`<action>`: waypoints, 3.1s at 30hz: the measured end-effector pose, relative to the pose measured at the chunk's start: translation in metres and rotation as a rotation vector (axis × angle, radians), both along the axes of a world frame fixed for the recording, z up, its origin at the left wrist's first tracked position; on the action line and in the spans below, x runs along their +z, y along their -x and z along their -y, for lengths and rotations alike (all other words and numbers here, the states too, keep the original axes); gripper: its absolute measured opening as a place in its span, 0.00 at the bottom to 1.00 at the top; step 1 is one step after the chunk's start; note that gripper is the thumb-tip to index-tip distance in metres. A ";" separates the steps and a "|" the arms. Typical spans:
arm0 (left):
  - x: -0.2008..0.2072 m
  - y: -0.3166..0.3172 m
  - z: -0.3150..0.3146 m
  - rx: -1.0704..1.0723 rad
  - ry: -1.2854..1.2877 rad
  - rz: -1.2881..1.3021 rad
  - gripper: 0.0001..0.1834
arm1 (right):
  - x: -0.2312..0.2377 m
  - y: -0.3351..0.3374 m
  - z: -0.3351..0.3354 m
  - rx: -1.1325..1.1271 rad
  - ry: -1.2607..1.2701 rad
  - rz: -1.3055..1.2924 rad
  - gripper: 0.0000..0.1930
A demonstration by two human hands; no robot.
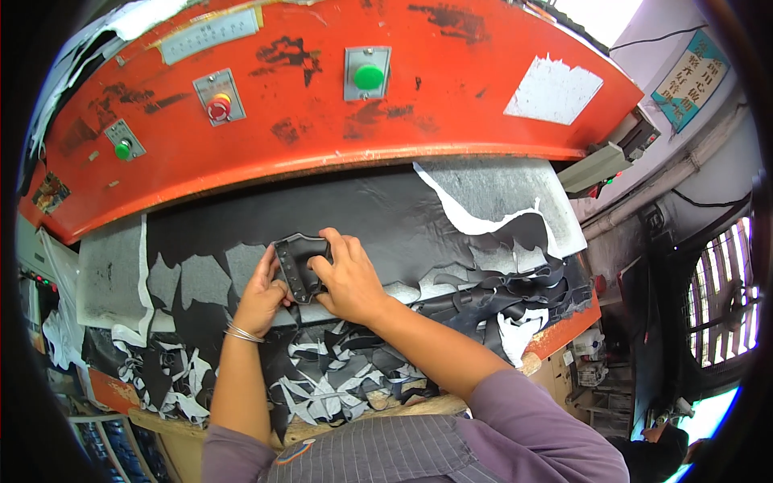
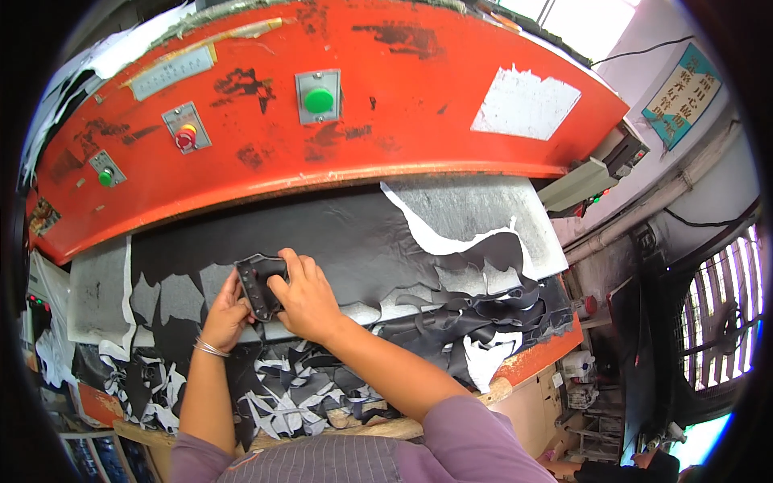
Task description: Operate a hydraulic cutting press to cut shoe components from a sheet of material using a metal die.
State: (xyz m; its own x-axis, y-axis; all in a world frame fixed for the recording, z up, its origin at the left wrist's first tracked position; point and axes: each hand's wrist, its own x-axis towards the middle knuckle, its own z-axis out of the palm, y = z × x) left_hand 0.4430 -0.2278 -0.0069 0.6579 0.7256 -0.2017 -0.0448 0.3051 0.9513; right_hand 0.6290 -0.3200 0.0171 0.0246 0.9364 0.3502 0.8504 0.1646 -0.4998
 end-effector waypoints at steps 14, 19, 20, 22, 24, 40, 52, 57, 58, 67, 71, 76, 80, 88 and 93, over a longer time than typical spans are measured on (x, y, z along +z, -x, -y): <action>0.004 -0.059 0.023 0.229 -0.918 -0.748 0.37 | 0.011 -0.104 0.041 -0.090 0.267 -0.012 0.29; 0.024 -0.067 0.024 0.094 -0.907 -0.921 0.30 | 0.002 -0.105 0.047 -0.074 0.316 0.039 0.36; 0.019 -0.063 0.034 0.126 -1.067 -0.818 0.27 | -0.003 -0.109 0.054 -0.071 0.233 -0.050 0.41; 0.007 -0.059 0.058 0.132 -1.135 -0.657 0.26 | -0.002 -0.124 0.069 -0.060 0.237 -0.068 0.50; -0.003 -0.061 0.084 0.099 -1.159 -0.523 0.23 | -0.011 -0.137 0.084 -0.059 0.328 -0.091 0.51; -0.022 -0.075 0.099 0.120 -1.239 -0.507 0.19 | -0.028 -0.146 0.087 0.013 0.221 0.166 0.51; -0.023 -0.071 0.095 0.130 -1.241 -0.456 0.18 | -0.035 -0.134 0.083 -0.030 0.130 0.198 0.48; -0.018 -0.067 0.101 0.126 -1.262 -0.525 0.19 | -0.031 -0.131 0.087 -0.034 0.150 0.196 0.45; -0.018 -0.064 0.100 0.136 -1.282 -0.517 0.19 | -0.029 -0.128 0.084 -0.035 0.179 0.201 0.48; 0.068 0.110 -0.011 0.912 -0.994 -0.211 0.08 | 0.077 -0.044 0.109 -0.270 -0.255 -0.311 0.39; 0.129 0.177 -0.028 1.237 -1.471 -0.185 0.12 | 0.132 -0.020 0.081 -0.285 -0.538 -0.236 0.21; 0.142 0.207 0.016 0.829 -1.333 -0.465 0.16 | 0.100 0.005 0.117 -0.152 -0.631 -0.606 0.13; 0.069 0.173 0.121 0.442 -1.104 -0.439 0.13 | 0.034 0.061 0.195 -0.097 0.113 -0.141 0.18; 0.003 0.131 0.264 -0.026 -1.159 -0.567 0.10 | -0.022 0.119 0.273 0.019 0.279 0.296 0.26; -0.001 0.121 0.262 0.102 -1.174 -0.583 0.09 | -0.027 0.113 0.266 -0.010 0.218 0.266 0.21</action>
